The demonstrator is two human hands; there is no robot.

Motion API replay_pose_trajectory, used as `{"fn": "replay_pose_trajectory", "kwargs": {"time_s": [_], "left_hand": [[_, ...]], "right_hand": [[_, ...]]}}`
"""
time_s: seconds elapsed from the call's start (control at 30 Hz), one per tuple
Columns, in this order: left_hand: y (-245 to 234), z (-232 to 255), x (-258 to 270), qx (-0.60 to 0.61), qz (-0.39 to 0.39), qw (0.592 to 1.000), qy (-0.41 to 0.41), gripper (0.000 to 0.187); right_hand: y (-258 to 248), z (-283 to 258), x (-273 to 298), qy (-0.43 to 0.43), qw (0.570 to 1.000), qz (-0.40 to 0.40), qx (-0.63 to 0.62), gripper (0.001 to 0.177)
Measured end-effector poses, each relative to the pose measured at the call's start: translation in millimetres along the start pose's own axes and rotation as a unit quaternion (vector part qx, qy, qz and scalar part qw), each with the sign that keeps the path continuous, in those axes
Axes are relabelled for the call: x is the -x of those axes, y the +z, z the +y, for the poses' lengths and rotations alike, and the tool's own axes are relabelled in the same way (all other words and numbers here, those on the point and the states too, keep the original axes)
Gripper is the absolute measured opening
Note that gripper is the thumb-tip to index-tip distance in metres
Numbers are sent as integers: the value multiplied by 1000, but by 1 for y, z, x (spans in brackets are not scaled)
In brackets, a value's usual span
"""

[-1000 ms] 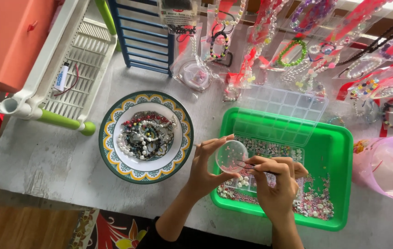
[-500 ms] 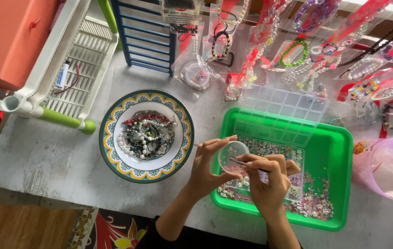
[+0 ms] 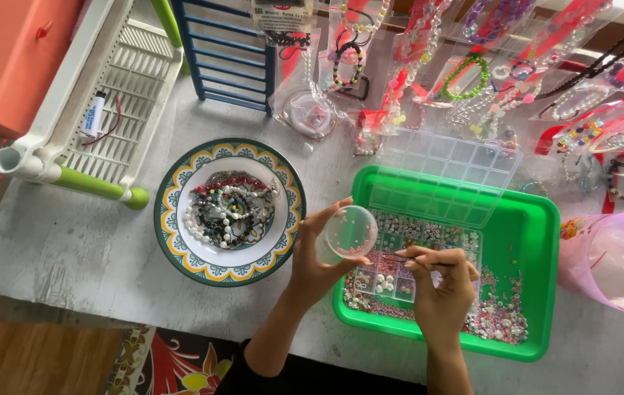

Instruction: Using a bead picker tool to transfer individual small beads from a tray into a small circular container.

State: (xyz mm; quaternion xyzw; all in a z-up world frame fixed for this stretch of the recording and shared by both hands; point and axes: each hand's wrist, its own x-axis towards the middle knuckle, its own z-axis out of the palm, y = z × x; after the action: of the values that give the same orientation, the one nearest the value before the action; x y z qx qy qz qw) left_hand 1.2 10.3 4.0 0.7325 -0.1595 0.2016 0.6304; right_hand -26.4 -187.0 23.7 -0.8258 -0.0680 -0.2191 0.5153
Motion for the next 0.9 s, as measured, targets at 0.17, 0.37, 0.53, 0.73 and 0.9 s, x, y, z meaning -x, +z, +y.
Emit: {"fn": "replay_pose_trajectory", "kwargs": {"time_s": [0.17,0.37,0.53,0.73,0.9], "left_hand": [[0,2,0,10,7,1000,0,74],[3,-1,0,13,-6,1000,18,73],[5,-5,4,5,-21,999,35,75],[8,-5,5,-32,-24,998,46,74],[7,-2,4,-29,-22,998,48,72]], "right_hand": [[14,15,12,92,982,-94,137,11],[6,-1,-3,63,985,-20,158,13],[-7,-23,-11,-41,996,59,54,19],[-6,-27,-10,-119,987,-30,102,8],[3,-22,-11,-113,990,-61,55,8]]}}
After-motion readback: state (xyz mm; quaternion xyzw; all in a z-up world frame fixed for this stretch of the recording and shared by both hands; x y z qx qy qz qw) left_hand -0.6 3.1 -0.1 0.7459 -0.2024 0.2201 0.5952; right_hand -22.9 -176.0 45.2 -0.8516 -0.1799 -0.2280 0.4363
